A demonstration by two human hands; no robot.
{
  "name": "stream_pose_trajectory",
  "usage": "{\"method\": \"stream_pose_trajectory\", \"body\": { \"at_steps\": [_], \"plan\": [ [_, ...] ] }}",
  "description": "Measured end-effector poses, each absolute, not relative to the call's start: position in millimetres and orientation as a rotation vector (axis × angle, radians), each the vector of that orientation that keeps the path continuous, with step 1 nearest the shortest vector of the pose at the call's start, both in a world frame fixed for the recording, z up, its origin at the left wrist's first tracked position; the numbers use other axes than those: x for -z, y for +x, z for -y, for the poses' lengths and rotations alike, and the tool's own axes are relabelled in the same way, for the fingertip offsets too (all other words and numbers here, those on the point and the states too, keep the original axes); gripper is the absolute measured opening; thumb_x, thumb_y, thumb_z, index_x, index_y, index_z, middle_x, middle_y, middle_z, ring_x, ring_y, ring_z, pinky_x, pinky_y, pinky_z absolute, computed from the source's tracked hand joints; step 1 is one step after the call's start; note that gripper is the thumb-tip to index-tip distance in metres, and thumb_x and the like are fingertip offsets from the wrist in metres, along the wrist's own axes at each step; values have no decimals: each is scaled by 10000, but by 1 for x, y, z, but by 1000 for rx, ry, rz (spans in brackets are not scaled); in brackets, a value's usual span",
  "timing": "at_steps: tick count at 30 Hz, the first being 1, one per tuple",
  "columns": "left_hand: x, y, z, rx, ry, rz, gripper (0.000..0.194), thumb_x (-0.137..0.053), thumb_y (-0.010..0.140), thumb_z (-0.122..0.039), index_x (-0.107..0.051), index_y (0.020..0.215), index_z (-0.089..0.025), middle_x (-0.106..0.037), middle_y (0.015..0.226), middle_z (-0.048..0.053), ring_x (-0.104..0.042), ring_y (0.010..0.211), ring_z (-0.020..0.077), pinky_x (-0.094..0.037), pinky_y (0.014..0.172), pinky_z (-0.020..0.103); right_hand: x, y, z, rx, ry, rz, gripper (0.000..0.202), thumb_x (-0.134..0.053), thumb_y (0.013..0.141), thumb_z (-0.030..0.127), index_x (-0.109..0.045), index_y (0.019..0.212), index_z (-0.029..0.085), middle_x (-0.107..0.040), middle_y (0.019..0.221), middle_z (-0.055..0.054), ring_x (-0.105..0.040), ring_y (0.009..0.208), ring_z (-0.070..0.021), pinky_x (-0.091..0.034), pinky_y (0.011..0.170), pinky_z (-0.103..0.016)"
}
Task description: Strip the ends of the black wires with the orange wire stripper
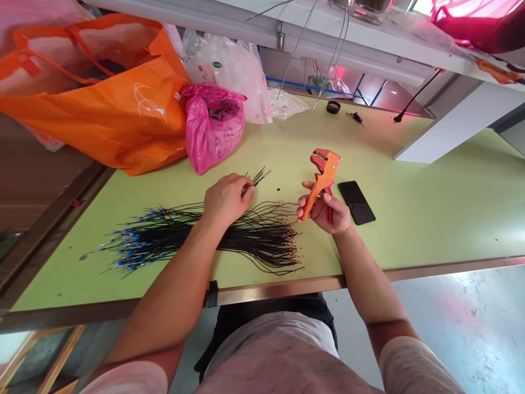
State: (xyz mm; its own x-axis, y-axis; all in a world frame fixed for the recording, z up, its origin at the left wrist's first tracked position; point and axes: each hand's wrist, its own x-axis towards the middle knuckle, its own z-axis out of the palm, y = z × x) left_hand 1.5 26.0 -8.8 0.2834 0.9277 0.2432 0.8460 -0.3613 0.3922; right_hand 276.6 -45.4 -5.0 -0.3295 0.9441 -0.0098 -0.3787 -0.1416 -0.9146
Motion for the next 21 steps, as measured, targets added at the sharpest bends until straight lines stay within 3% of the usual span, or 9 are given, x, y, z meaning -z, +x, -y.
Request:
{"method": "stream_pose_trajectory", "body": {
  "at_steps": [5,11,17,21],
  "plan": [
    [17,-19,-43,-195,2351,-1796,250,-584,931,-353,-773,1058,-251,-741,1124,114,-668,1079,319,-522,829,379,4,275,45,-1650,-790,1062,632,-727,816,599,-557,1325,264,-738,1012,-65,-758,890,-278,-622,821,-501],
    [24,-25,-50,-210,2310,-1792,284,-531,943,-352,-772,1058,-256,-745,1123,101,-690,981,284,-496,765,361,3,270,46,-1661,-823,1067,613,-737,836,544,-550,1328,229,-749,1020,-73,-763,844,-250,-631,803,-453],
    [24,-21,-47,-282,2316,-1853,334,-527,905,-254,-772,1132,-250,-726,1218,107,-690,1032,291,-509,758,375,5,271,45,-1694,-793,1064,589,-764,851,499,-552,1324,221,-760,1014,-63,-781,836,-227,-631,764,-381],
    [22,-14,-43,-299,2339,-1805,293,-550,939,-361,-771,1097,-253,-725,1152,115,-653,1119,316,-522,807,377,6,271,46,-1672,-828,1089,575,-750,871,503,-549,1328,219,-764,1017,-69,-786,863,-235,-636,776,-390]
  ]
}}
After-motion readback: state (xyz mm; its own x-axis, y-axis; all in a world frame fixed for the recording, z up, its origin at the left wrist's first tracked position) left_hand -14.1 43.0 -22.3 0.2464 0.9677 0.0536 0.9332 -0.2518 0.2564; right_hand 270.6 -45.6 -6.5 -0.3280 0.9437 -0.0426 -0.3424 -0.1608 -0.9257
